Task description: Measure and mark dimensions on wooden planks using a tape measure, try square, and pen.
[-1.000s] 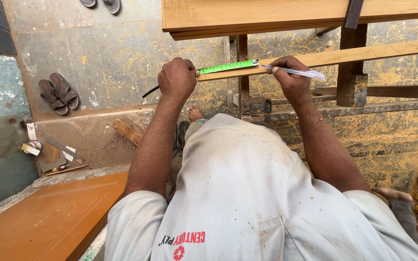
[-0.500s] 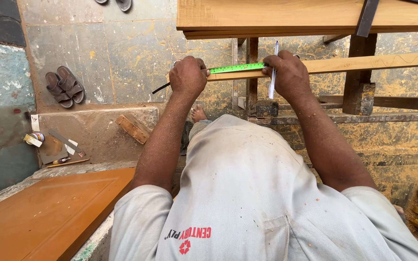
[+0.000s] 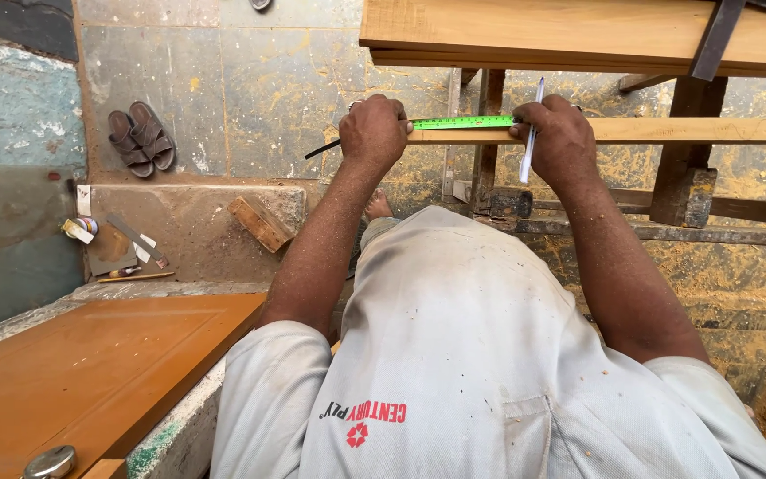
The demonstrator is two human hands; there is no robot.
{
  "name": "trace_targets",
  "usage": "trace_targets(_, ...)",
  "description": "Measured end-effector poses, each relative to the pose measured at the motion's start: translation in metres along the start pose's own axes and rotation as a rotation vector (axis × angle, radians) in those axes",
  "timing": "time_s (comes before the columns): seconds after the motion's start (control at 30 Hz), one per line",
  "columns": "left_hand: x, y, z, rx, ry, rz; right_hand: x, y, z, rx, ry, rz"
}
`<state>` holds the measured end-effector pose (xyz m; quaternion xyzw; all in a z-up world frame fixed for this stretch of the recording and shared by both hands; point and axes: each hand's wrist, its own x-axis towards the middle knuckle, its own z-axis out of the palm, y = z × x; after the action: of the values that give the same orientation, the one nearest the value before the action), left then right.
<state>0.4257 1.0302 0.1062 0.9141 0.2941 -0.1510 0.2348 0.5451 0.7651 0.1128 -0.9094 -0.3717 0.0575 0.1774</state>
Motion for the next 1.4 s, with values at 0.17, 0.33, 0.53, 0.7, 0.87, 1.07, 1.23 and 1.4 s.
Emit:
trace_targets(0.17,0.0,-0.002,0.001,0.019,0.011,0.029,0.0,0.0,-0.001,-0.003,-0.012,0.008)
trace_targets(0.33,0.0,-0.002,-0.001,0.011,0.007,0.036,0.001,0.003,0.001,-0.018,-0.003,-0.01)
trace_targets(0.53,-0.004,-0.002,-0.003,-0.035,-0.01,0.032,0.0,0.005,-0.003,0.01,0.014,-0.009)
trace_targets(0.7,-0.002,-0.001,0.0,-0.006,0.036,0.063,0.0,0.006,-0.002,0.03,-0.006,0.009)
trace_targets(0.87,0.0,-0.002,0.003,0.003,0.013,0.051,-0.001,0.003,-0.005,0.026,-0.009,0.007)
trace_targets(1.07,0.0,-0.001,0.002,-0.028,0.015,0.047,-0.002,0.002,-0.005,0.019,-0.012,0.006)
trace_targets(1.23,0.0,-0.001,0.001,-0.051,-0.029,0.016,-0.006,0.014,0.004,0.072,0.039,-0.027)
trace_targets(1.4,-0.002,-0.001,0.0,-0.049,0.024,0.055,-0.013,0.013,-0.004,0.726,0.257,0.162)
